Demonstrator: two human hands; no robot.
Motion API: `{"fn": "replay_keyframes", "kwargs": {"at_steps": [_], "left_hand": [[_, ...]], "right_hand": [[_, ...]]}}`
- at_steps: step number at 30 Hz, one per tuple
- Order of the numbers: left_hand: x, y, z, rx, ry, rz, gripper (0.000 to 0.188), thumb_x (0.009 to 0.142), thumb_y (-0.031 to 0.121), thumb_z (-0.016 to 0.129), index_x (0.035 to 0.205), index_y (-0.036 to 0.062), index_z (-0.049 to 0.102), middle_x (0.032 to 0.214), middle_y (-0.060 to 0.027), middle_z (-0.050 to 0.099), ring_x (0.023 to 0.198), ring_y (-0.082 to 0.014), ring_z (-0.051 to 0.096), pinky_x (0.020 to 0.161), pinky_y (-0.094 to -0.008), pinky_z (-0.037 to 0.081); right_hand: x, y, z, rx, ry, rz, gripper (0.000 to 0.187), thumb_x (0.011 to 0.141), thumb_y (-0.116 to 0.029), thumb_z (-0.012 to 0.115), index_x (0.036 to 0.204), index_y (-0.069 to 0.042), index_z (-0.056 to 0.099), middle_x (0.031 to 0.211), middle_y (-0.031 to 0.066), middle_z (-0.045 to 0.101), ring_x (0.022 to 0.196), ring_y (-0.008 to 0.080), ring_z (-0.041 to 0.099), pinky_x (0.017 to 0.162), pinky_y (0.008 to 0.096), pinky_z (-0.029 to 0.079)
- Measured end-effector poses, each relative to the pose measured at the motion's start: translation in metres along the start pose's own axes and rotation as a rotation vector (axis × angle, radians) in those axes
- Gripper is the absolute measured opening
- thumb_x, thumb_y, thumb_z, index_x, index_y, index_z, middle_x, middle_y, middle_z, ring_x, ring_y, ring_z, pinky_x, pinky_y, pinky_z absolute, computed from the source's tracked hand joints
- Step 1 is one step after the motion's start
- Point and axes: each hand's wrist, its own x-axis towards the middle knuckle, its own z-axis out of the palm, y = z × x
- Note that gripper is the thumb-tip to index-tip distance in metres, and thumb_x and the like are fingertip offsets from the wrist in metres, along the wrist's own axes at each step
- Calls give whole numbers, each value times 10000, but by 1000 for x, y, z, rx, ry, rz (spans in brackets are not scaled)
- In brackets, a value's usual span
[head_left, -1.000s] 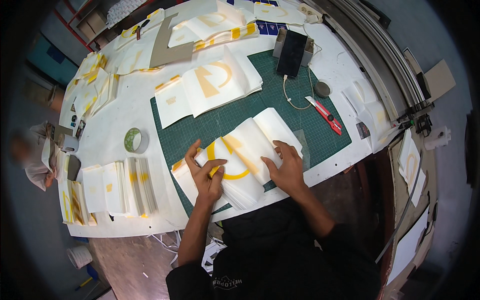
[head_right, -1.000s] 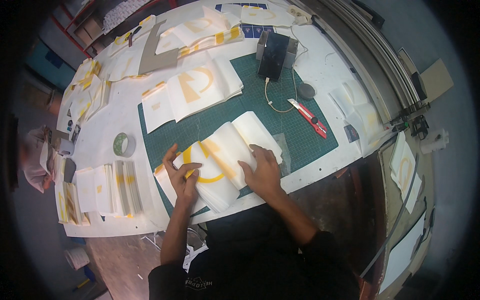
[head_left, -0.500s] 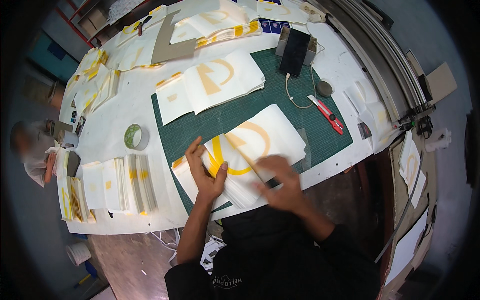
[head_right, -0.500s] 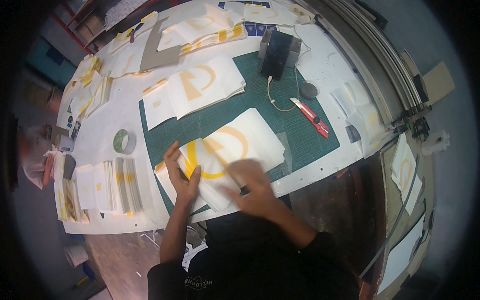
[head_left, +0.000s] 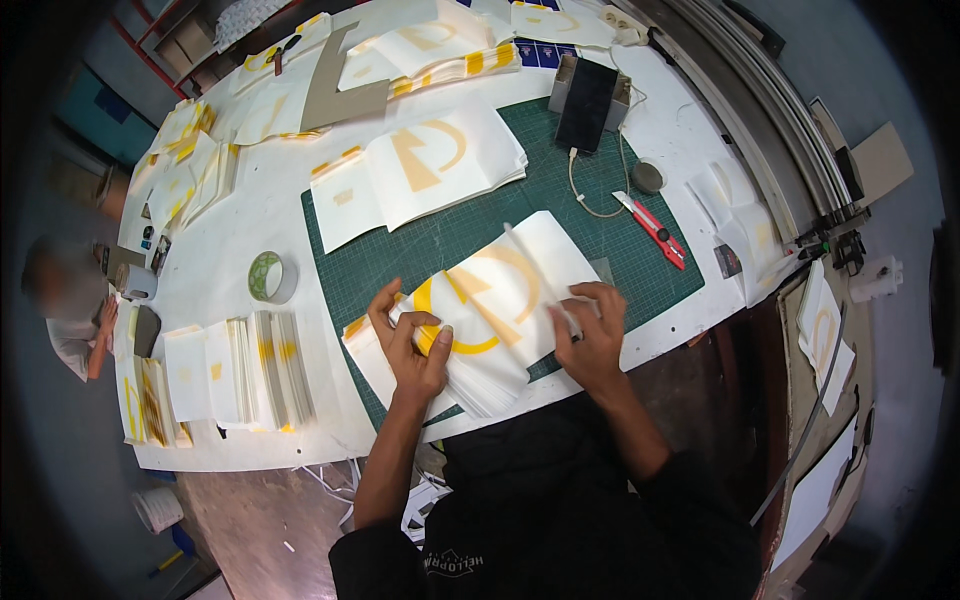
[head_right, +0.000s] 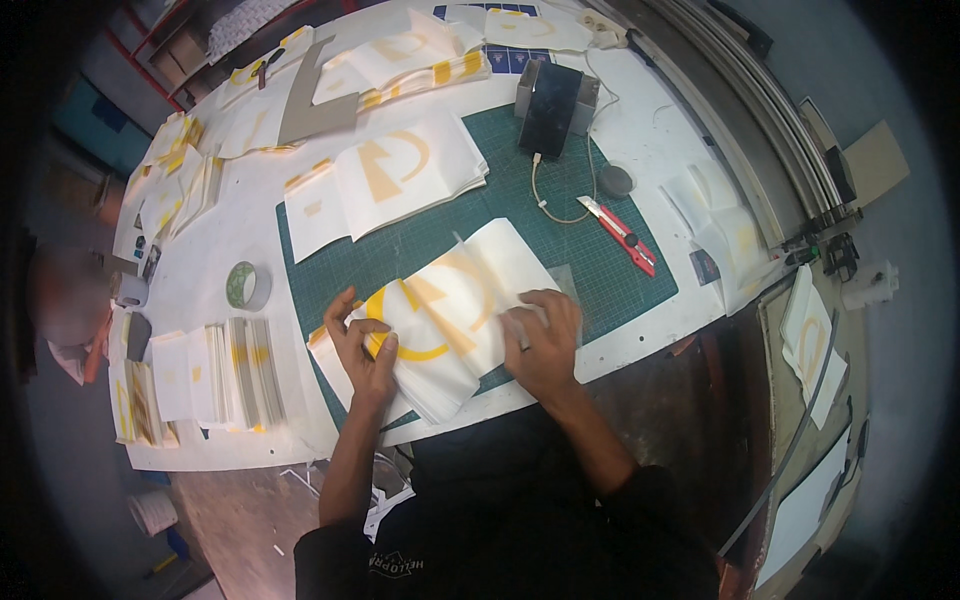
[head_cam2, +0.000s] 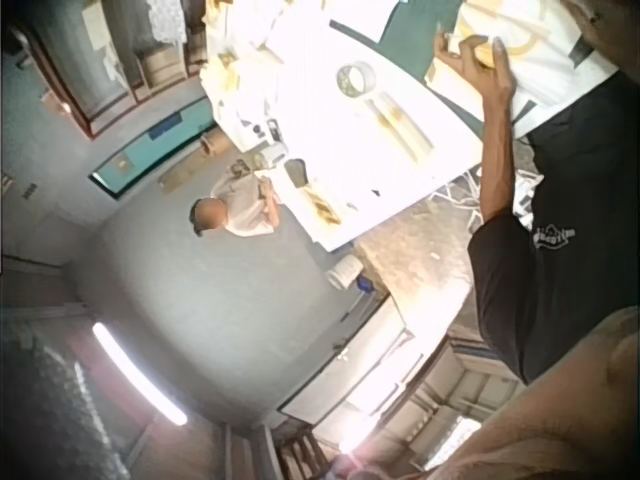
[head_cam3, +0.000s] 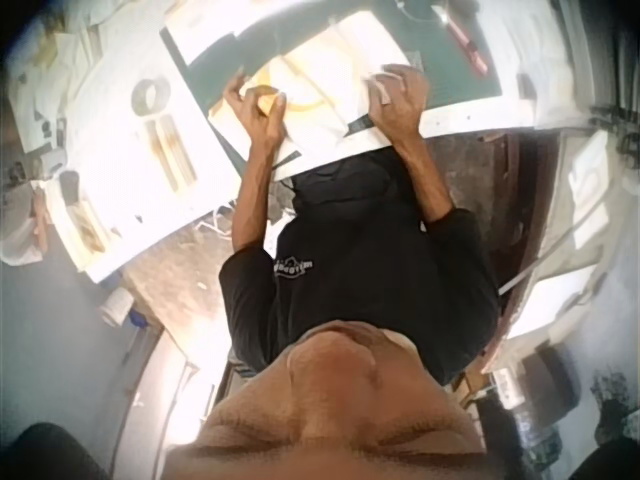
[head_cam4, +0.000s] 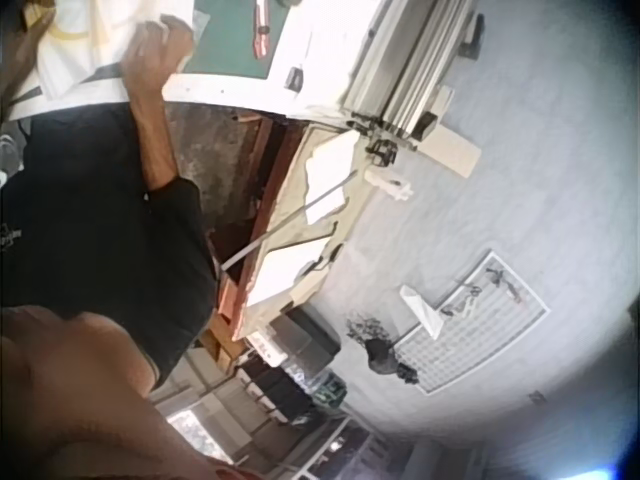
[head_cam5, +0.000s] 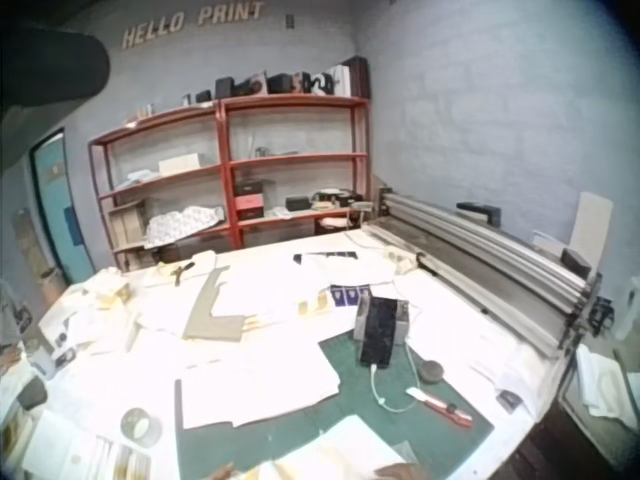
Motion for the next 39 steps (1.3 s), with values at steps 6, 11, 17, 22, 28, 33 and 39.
{"fn": "replay_keyframes", "kwargs": {"at_steps": [6, 11, 17, 22, 28, 33, 39], "left_hand": [[-1, -2, -1, 15, -23, 3, 180, 801, 232, 702, 880, 78, 654, 1454, -203, 424, 1391, -378, 347, 1168, -545, 244], [2, 0, -4, 26, -37, 31, 302, 880, 198, 665, 1114, 14, 710, 1478, -259, 406, 1393, -402, 372, 1159, -528, 279], [4, 3, 0, -44, -25, 25, 495, 919, 222, 629, 1368, 14, 610, 1559, -282, 342, 1453, -425, 333, 1188, -542, 260], [5, 4, 0, -19, -51, 97, 443, 882, 203, 675, 1299, 52, 654, 1565, -266, 340, 1455, -432, 331, 1187, -557, 263], [0, -3, -2, 0, -32, 43, 302, 850, 193, 699, 1122, 63, 728, 1545, -248, 353, 1464, -425, 318, 1191, -555, 249], [1, -4, -1, 0, -38, 39, 213, 848, 205, 702, 998, 55, 707, 1527, -250, 366, 1445, -418, 328, 1181, -553, 252], [1, -1, -1, 0, -26, 37, 227, 812, 234, 737, 942, 57, 681, 1496, -252, 387, 1402, -411, 360, 1161, -553, 268]], "right_hand": [[0, -7, 6, 78, -179, 55, 280, 812, -79, 818, 1050, 2, 693, 1212, 184, 636, 1068, 335, 631, 874, 401, 498], [6, -22, 20, 272, -195, 385, 418, 826, -46, 794, 1208, -10, 628, 1129, 180, 686, 958, 302, 688, 796, 354, 550], [9, -83, 5, 519, -270, 82, 467, 851, -48, 775, 1284, 4, 607, 1174, 190, 698, 1095, 340, 673, 968, 413, 521], [0, -93, -8, 787, -404, 29, 457, 888, -109, 778, 1301, -4, 614, 1266, 221, 657, 1210, 394, 614, 1062, 475, 465], [15, 3, -15, -71, -14, 251, 395, 870, -87, 770, 1215, 54, 638, 1156, 207, 647, 1090, 357, 615, 917, 461, 478], [0, 32, -11, -297, -109, 236, 447, 895, -224, 770, 1245, 25, 646, 1241, 201, 582, 1150, 371, 534, 988, 510, 368], [-2, 12, 1, -237, 8, 273, 408, 889, -239, 785, 1186, 27, 698, 1222, 170, 597, 1158, 323, 539, 984, 491, 369]]}}
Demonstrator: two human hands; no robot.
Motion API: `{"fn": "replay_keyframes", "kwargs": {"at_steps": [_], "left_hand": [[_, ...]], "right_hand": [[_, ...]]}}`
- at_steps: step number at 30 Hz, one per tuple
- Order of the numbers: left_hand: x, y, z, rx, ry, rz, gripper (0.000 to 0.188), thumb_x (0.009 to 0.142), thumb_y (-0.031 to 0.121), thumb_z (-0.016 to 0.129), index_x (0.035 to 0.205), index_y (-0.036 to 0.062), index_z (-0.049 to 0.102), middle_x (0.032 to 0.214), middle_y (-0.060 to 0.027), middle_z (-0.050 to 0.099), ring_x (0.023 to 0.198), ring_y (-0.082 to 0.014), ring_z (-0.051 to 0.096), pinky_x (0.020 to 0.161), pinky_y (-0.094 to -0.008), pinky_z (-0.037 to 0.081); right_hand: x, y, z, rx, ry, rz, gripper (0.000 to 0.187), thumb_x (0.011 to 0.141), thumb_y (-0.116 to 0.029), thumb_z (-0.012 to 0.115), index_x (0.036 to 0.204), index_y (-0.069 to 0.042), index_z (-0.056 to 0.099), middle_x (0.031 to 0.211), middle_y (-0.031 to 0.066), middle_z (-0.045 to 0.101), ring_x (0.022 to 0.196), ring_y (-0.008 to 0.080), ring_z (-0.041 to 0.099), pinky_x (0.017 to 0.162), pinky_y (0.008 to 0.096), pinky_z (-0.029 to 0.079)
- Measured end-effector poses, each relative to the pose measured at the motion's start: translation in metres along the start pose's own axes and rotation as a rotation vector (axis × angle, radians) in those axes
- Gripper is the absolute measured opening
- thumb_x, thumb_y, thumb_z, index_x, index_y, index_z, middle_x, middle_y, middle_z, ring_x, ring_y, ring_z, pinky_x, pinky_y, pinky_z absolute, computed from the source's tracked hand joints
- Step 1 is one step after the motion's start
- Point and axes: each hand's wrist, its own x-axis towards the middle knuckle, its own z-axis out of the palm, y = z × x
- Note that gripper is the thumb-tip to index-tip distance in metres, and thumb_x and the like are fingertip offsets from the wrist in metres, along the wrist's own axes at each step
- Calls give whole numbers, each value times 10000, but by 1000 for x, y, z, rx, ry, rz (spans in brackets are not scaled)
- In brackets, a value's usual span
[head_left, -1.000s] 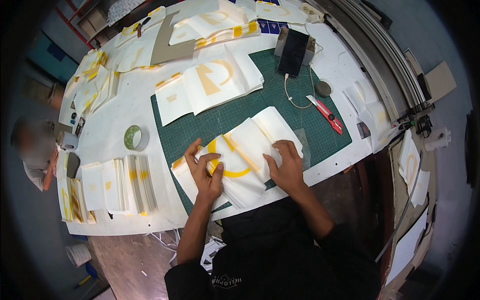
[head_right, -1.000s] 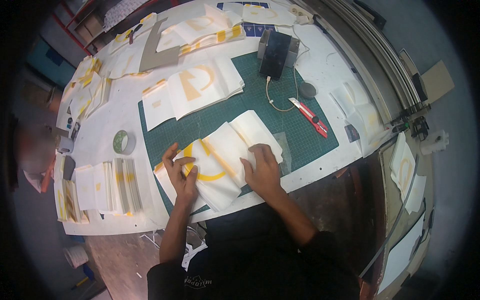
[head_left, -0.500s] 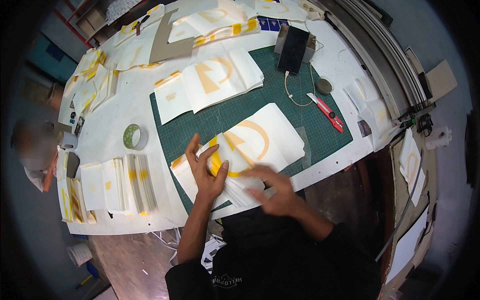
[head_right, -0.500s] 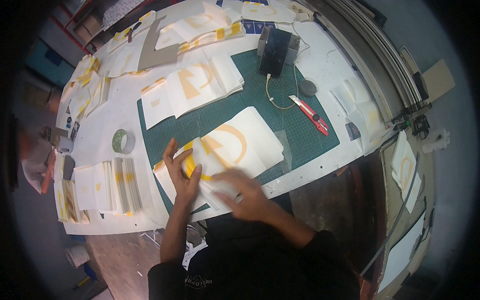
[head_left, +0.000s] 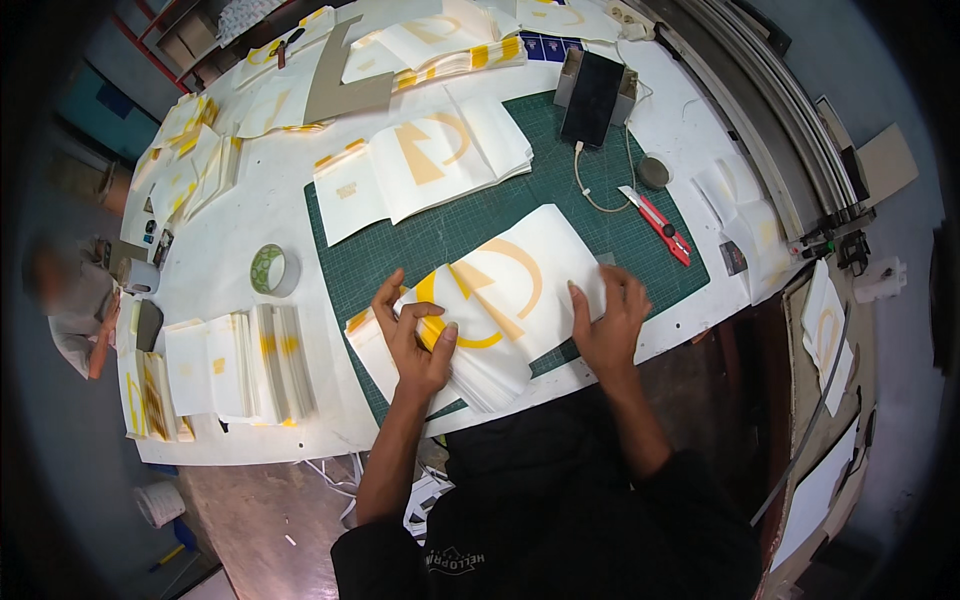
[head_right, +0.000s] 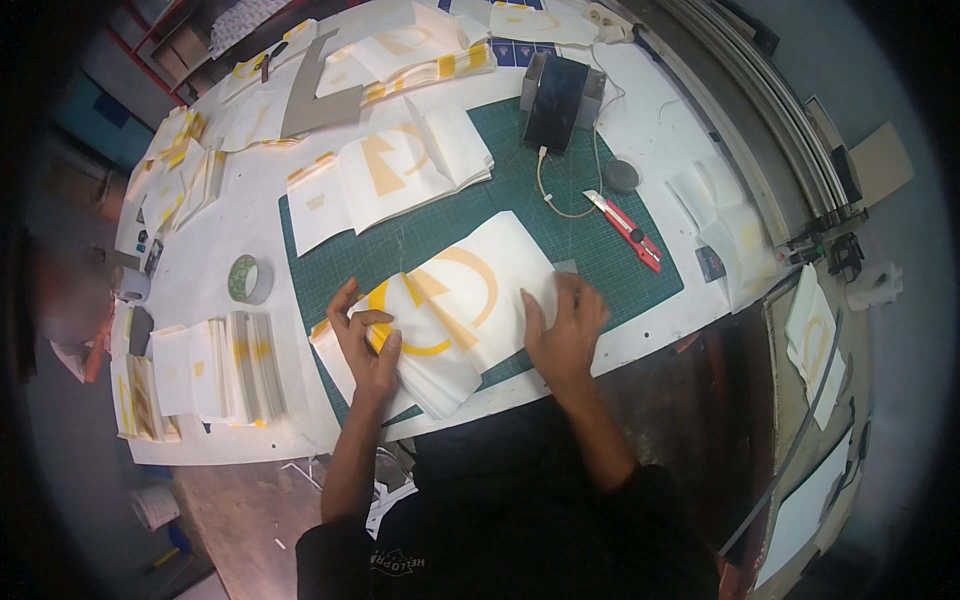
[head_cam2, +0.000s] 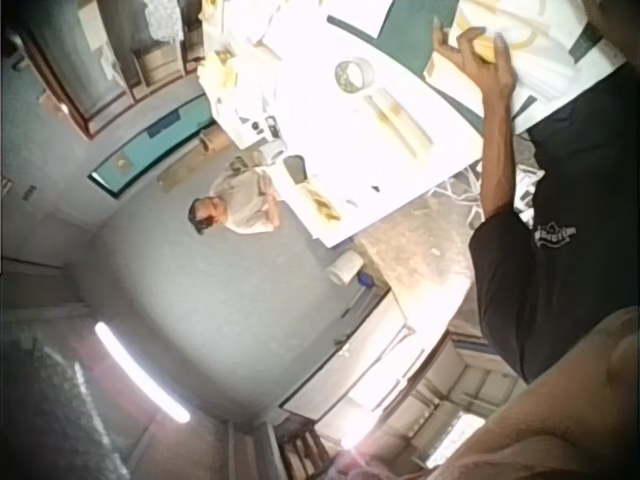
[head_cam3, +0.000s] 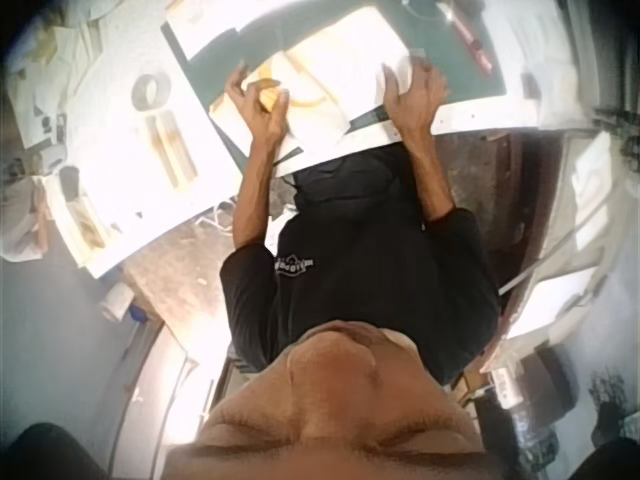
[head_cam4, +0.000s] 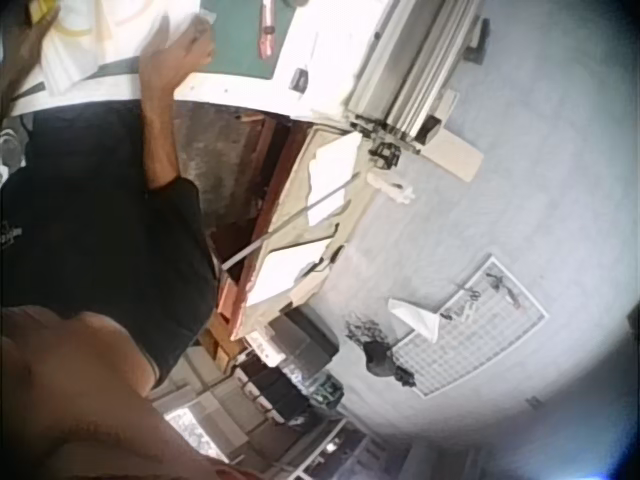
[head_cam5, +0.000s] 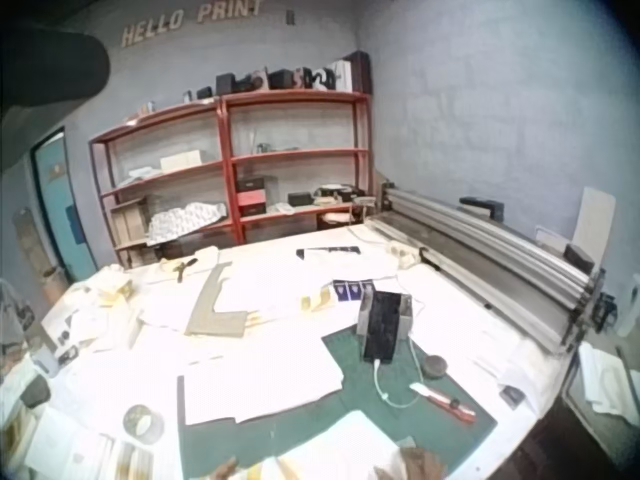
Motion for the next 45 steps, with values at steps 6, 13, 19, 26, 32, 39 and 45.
{"fn": "replay_keyframes", "kwargs": {"at_steps": [6, 13, 19, 26, 32, 39, 45], "left_hand": [[-2, -3, -1, 1, 4, -8, 259, 787, 231, 755, 976, 59, 716, 1492, -245, 390, 1406, -409, 356, 1164, -551, 265], [-1, 2, -1, -3, -25, 10, 223, 841, 153, 705, 1027, 78, 801, 1521, -249, 370, 1455, -411, 310, 1190, -543, 237], [-1, 3, -2, 12, -45, -9, 247, 899, 183, 672, 1085, 80, 799, 1531, -260, 358, 1464, -409, 301, 1200, -541, 225], [0, 7, -3, 12, -61, -14, 301, 926, 160, 619, 1166, 70, 776, 1534, -259, 361, 1466, -407, 299, 1211, -535, 212], [2, 8, -2, -9, -70, -15, 388, 928, 163, 581, 1274, 52, 716, 1548, -244, 355, 1461, -396, 302, 1219, -529, 197], [1, 8, 2, -59, -34, -52, 402, 918, 162, 602, 1293, 40, 678, 1547, -246, 357, 1451, -403, 325, 1213, -532, 211], [-2, 0, 0, -33, -22, 10, 204, 896, 125, 665, 1070, 41, 732, 1525, -266, 375, 1450, -417, 330, 1198, -538, 228]], "right_hand": [[3, 8, -5, -61, -67, 31, 418, 881, -236, 783, 1203, 13, 690, 1200, 169, 602, 1104, 335, 551, 952, 503, 372], [1, 2, -2, -97, 68, -204, 353, 882, -119, 765, 1207, 0, 695, 1263, 187, 617, 1105, 326, 566, 938, 489, 375], [3, 13, -1, -128, 58, -192, 332, 880, -123, 763, 1185, -8, 700, 1308, 211, 607, 1116, 340, 574, 931, 498, 382], [-5, -23, -13, 289, -258, -293, 218, 869, -133, 763, 1049, -12, 739, 1298, 227, 599, 1165, 383, 567, 995, 487, 411], [-6, -27, 9, 352, -250, -5, 282, 850, -53, 765, 1107, 29, 683, 1098, 209, 678, 968, 351, 660, 867, 407, 524], [1, -65, -14, 707, -318, -19, 297, 853, -74, 795, 1103, 28, 672, 1013, 188, 707, 873, 293, 702, 808, 358, 551], [2, -75, -27, 666, -382, -49, 331, 845, -110, 819, 1103, 25, 660, 1104, 208, 704, 962, 327, 722, 843, 385, 577]]}}
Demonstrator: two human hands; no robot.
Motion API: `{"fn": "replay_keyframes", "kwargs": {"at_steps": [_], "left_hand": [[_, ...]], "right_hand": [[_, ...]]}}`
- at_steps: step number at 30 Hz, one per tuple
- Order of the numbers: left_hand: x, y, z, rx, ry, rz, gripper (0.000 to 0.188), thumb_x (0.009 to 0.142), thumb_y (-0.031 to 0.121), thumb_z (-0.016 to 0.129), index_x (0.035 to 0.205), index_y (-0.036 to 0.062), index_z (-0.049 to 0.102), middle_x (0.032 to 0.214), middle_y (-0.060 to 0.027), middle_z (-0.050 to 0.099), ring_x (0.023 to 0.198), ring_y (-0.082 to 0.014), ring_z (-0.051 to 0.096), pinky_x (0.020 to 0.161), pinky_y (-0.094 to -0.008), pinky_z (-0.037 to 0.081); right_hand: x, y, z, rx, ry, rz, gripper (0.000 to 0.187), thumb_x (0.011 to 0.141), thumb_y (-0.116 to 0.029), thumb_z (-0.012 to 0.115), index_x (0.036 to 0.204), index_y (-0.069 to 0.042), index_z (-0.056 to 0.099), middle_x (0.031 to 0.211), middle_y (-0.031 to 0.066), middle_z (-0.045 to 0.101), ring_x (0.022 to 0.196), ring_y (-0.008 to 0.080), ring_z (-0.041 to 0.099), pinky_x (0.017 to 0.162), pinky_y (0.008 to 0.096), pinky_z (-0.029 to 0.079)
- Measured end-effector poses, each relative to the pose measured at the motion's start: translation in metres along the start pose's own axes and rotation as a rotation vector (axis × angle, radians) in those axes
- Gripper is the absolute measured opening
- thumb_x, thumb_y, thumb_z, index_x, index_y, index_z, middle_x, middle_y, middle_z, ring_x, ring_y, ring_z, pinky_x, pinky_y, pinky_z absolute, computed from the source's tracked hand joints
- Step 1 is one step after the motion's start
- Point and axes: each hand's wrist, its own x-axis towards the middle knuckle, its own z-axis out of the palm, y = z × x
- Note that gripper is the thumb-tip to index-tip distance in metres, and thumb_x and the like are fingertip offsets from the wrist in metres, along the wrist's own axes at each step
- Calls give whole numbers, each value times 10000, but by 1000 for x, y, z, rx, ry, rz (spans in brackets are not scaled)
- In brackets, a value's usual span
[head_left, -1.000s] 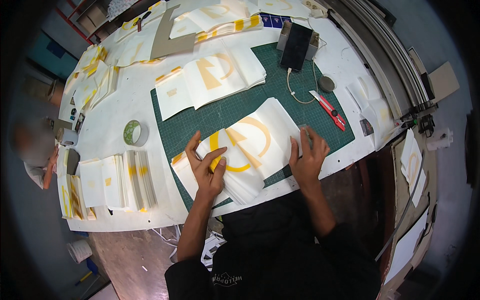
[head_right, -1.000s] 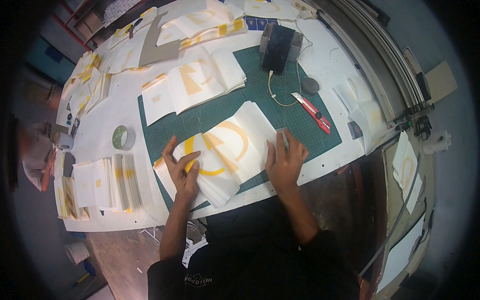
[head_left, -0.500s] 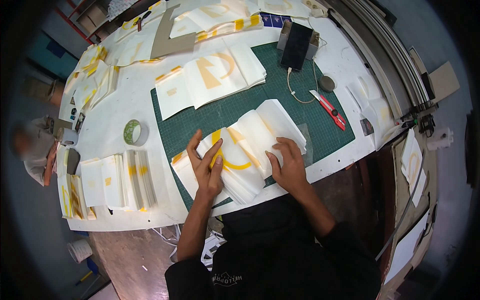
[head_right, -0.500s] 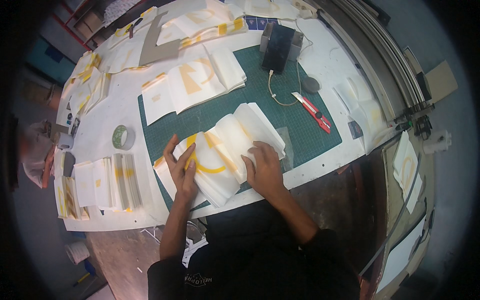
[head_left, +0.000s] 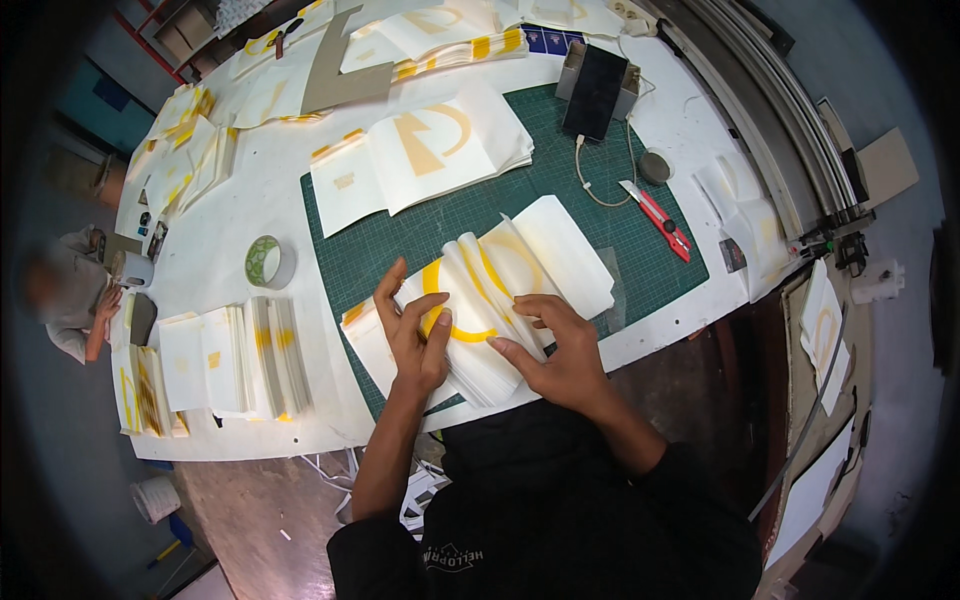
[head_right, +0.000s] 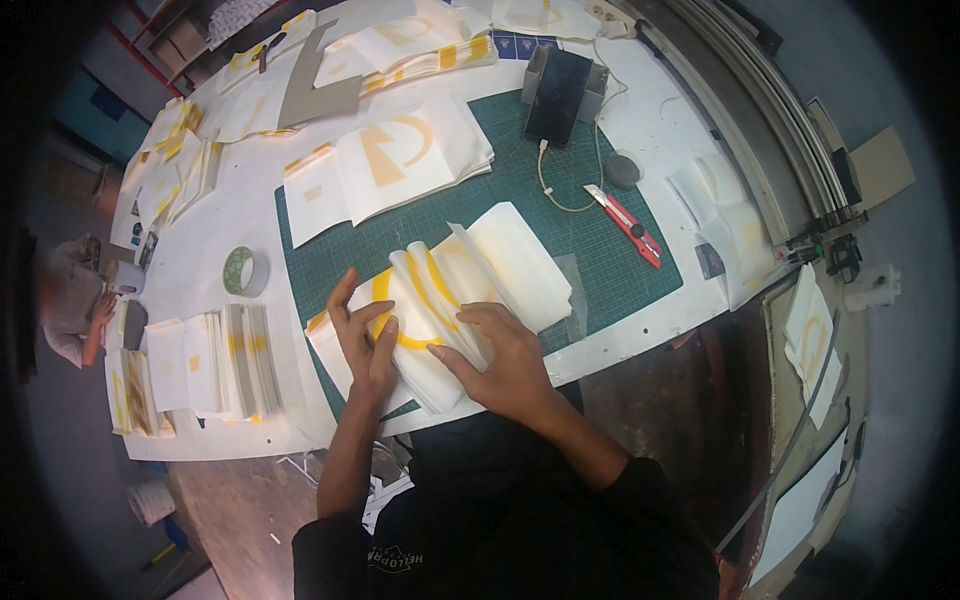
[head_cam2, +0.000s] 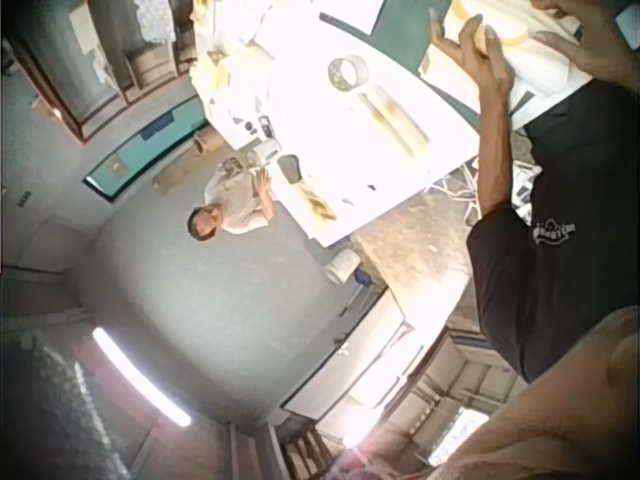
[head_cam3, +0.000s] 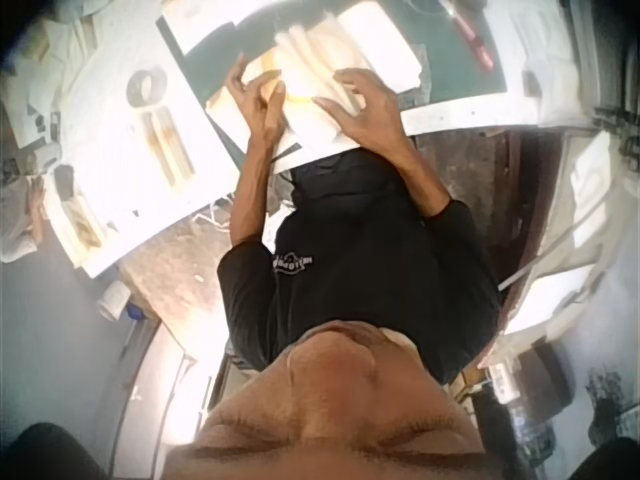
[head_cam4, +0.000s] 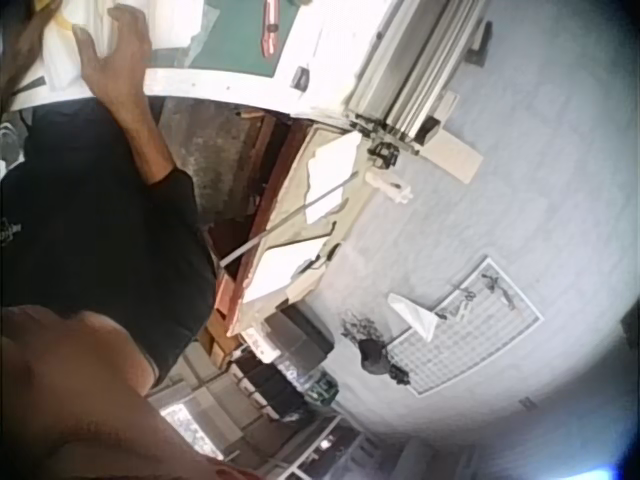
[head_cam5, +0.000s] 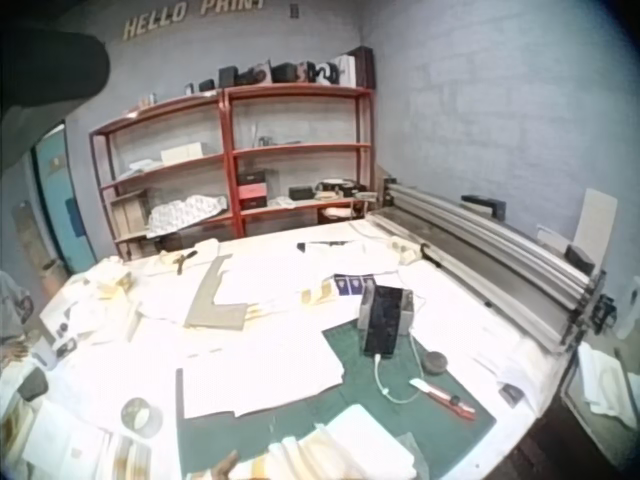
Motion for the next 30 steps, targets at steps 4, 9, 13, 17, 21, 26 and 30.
{"fn": "replay_keyframes", "kwargs": {"at_steps": [4, 9, 13, 17, 21, 26, 30], "left_hand": [[2, 3, 0, 16, -23, 6, 142, 891, 117, 671, 993, 49, 743, 1514, -261, 384, 1449, -415, 329, 1194, -539, 229], [1, 5, -1, 29, -22, -15, 147, 888, 120, 672, 999, 57, 745, 1501, -259, 392, 1447, -414, 328, 1196, -541, 229], [2, 6, -1, 36, -24, -22, 157, 885, 134, 676, 1004, 58, 746, 1501, -258, 392, 1446, -413, 330, 1199, -544, 227], [2, 5, -1, 35, -25, -15, 168, 884, 145, 677, 1009, 58, 747, 1501, -263, 391, 1446, -416, 330, 1200, -547, 227], [2, 4, 0, 35, -27, -21, 168, 883, 146, 675, 1005, 57, 750, 1501, -263, 393, 1448, -418, 329, 1202, -549, 226], [2, 6, 0, 28, -27, -45, 180, 871, 170, 650, 985, 66, 742, 1506, -224, 385, 1459, -403, 304, 1207, -550, 203], [1, 4, 0, 39, -36, -29, 202, 876, 176, 653, 1027, 64, 727, 1502, -227, 388, 1457, -403, 307, 1207, -547, 207]], "right_hand": [[-4, 0, 4, -6, 13, 110, 366, 836, -91, 818, 1137, 31, 650, 1120, 212, 706, 961, 306, 731, 827, 371, 584], [-2, 0, 5, 88, 109, 188, 363, 835, -53, 804, 1151, 36, 649, 1060, 200, 731, 912, 285, 745, 805, 355, 589], [-1, 2, 2, 60, 167, 127, 273, 843, -29, 794, 1086, 44, 691, 985, 179, 758, 864, 251, 754, 782, 339, 590], [-1, -3, 1, 10, 236, 97, 162, 842, -12, 794, 979, 46, 730, 926, 169, 768, 822, 239, 761, 759, 325, 593], [-2, -4, 1, 14, 281, 67, 144, 833, 5, 798, 956, 43, 732, 904, 164, 768, 803, 232, 761, 744, 317, 592], [0, -3, 1, -30, 295, 36, 144, 830, 10, 800, 951, 39, 728, 914, 169, 767, 808, 229, 763, 736, 321, 592], [2, -2, 2, -30, 286, 23, 155, 828, 12, 802, 959, 40, 725, 902, 169, 764, 802, 238, 762, 737, 322, 590]]}}
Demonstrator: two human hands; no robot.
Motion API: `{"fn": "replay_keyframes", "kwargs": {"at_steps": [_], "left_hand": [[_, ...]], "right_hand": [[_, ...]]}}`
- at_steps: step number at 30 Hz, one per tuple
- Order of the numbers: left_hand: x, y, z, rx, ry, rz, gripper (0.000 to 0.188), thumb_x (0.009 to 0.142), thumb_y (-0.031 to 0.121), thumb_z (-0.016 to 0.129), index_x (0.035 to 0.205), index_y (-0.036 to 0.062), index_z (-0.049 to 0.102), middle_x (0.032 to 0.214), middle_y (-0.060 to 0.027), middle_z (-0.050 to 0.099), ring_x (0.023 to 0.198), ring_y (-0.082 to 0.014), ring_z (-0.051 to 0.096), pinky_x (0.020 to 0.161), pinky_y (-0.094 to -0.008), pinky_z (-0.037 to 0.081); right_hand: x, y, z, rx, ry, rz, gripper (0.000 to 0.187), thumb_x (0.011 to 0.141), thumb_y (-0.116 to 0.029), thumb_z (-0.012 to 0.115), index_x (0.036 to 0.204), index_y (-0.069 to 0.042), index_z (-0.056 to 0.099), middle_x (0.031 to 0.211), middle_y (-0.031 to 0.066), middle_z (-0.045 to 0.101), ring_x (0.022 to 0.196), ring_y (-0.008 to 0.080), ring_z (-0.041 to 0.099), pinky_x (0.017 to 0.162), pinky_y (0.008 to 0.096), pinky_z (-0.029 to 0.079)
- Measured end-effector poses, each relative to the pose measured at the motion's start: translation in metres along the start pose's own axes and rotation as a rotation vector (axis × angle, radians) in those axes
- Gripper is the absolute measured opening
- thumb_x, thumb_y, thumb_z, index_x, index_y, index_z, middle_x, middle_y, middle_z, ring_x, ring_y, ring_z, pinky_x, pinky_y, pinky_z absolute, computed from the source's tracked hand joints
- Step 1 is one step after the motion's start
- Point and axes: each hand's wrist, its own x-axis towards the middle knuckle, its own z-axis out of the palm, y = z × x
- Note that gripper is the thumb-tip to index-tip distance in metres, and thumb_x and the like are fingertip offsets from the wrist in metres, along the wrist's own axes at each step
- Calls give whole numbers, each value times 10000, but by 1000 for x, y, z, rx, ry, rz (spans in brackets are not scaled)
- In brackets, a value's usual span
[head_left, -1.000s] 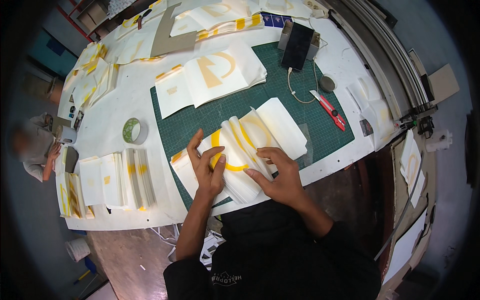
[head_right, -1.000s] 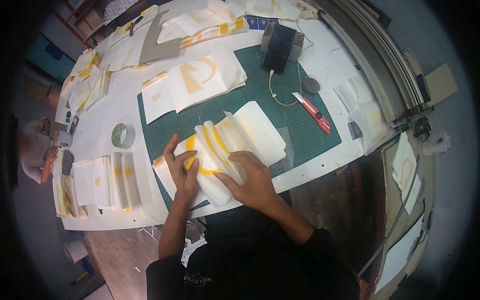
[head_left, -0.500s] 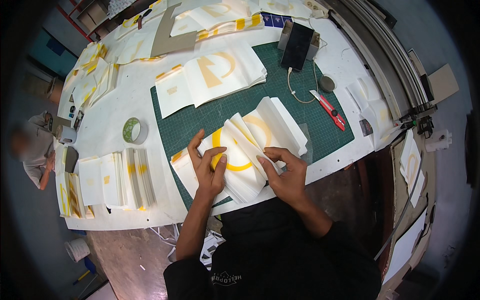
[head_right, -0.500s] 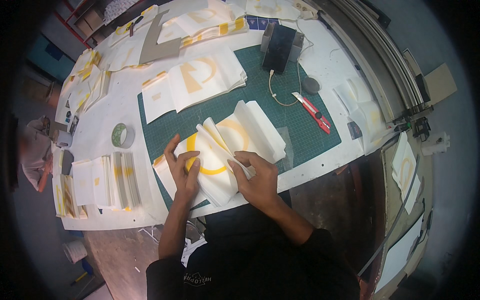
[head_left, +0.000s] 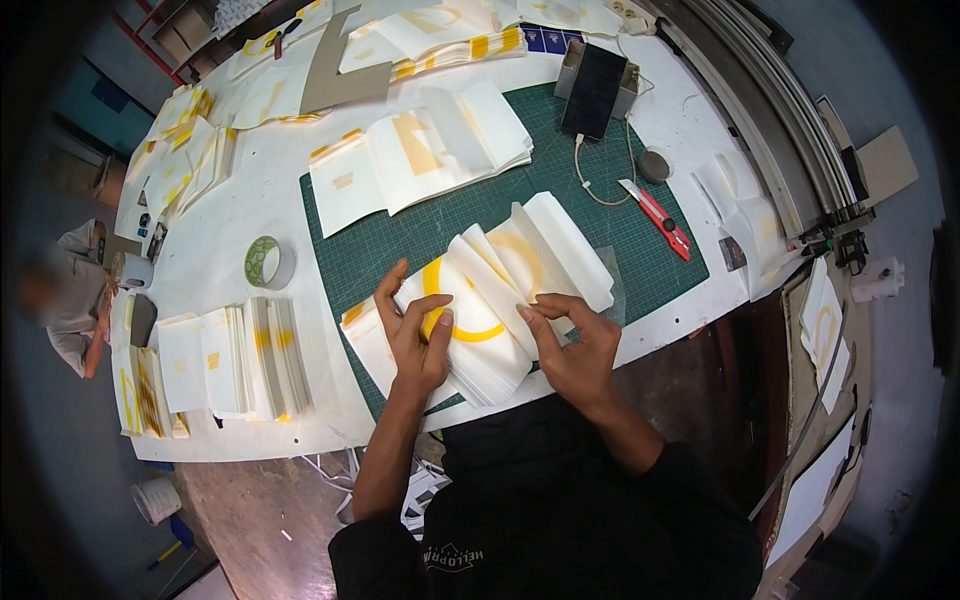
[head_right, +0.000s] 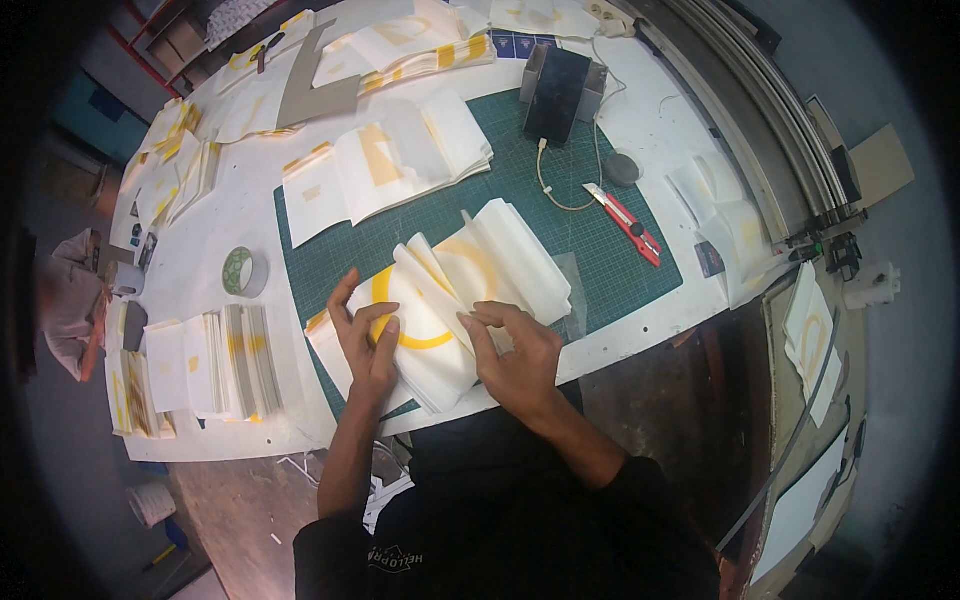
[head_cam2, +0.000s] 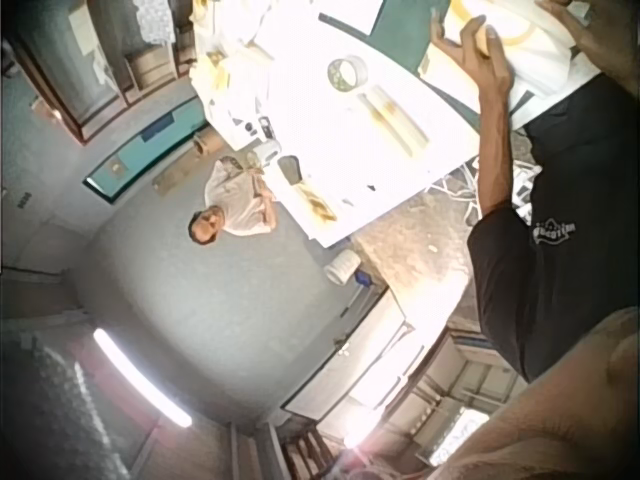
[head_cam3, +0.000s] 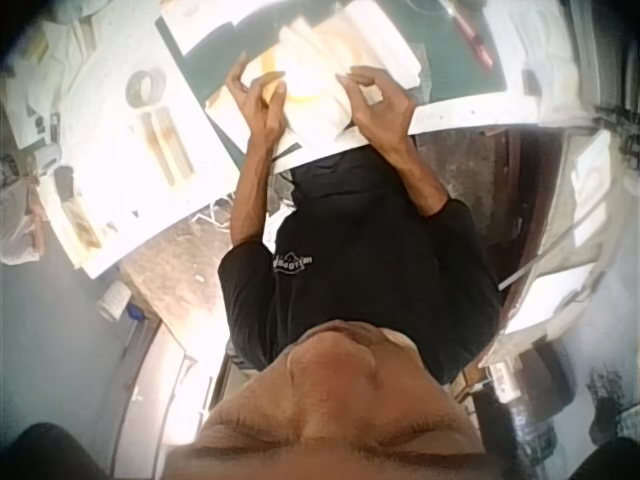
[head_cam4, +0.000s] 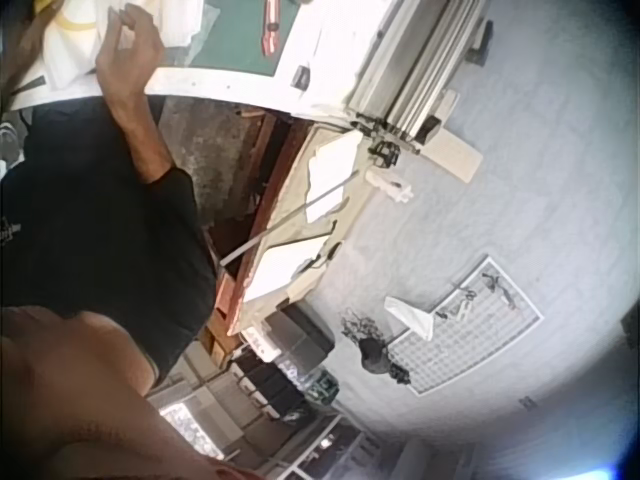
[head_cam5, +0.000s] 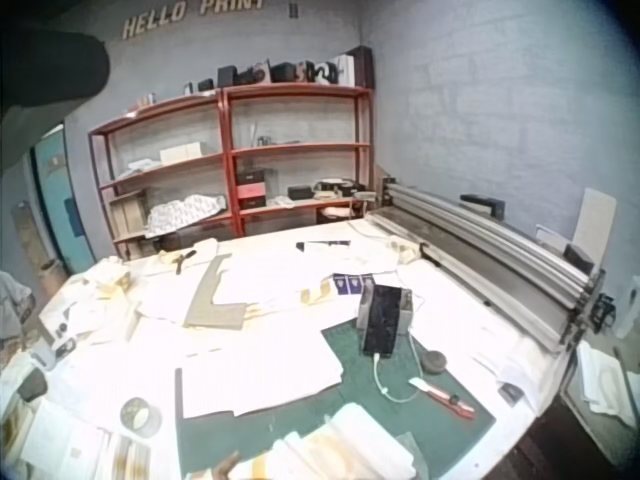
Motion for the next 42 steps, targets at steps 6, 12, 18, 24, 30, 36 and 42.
{"fn": "replay_keyframes", "kwargs": {"at_steps": [6, 12, 18, 24, 30, 36, 42], "left_hand": [[-2, -6, 6, -68, 74, 56, 355, 883, 115, 686, 1234, 76, 655, 1534, -266, 350, 1437, -426, 351, 1187, -555, 265], [-2, -8, 6, 20, 77, 153, 388, 870, 31, 691, 1248, 115, 664, 1564, -266, 303, 1454, -444, 326, 1182, -566, 282], [-4, -6, 4, 67, 59, 178, 344, 869, 11, 692, 1181, 148, 739, 1573, -270, 290, 1470, -447, 295, 1191, -552, 278], [-7, -4, 3, 179, 1, 283, 349, 821, 17, 708, 1110, 193, 794, 1566, -288, 293, 1458, -456, 294, 1208, -549, 240], [-5, 0, 0, 208, -40, 305, 295, 804, 20, 692, 1034, 175, 792, 1559, -302, 293, 1455, -472, 278, 1210, -572, 225], [-4, -2, 1, 159, -25, 235, 263, 821, 4, 659, 1037, 125, 745, 1556, -314, 282, 1475, -490, 243, 1213, -593, 210], [-6, -5, 1, 136, -15, 122, 334, 870, 5, 604, 1185, 85, 679, 1581, -328, 234, 1493, -496, 215, 1211, -603, 193]], "right_hand": [[-11, -10, 11, -90, -28, -268, 183, 793, 54, 805, 955, 32, 724, 894, 160, 751, 805, 268, 744, 724, 334, 576], [-17, -19, 23, -177, -76, -380, 260, 763, 98, 792, 997, 42, 695, 879, 149, 729, 774, 296, 715, 702, 366, 554], [-18, -19, 24, -172, -84, -379, 253, 770, 101, 783, 998, 45, 688, 885, 156, 723, 776, 298, 712, 695, 377, 545], [-19, -16, 27, -175, -134, -388, 302, 780, 99, 773, 1060, 50, 671, 889, 161, 719, 765, 299, 703, 677, 380, 531], [-21, -14, 27, -185, -172, -408, 304, 792, 89, 764, 1076, 55, 662, 892, 162, 717, 771, 292, 701, 693, 379, 527], [-23, -19, 23, -192, -182, -438, 256, 796, 88, 760, 1037, 53, 679, 879, 151, 716, 774, 281, 702, 701, 371, 529], [-26, -16, 22, -199, -207, -455, 245, 792, 91, 762, 1022, 51, 688, 892, 139, 724, 789, 268, 710, 714, 364, 536]]}}
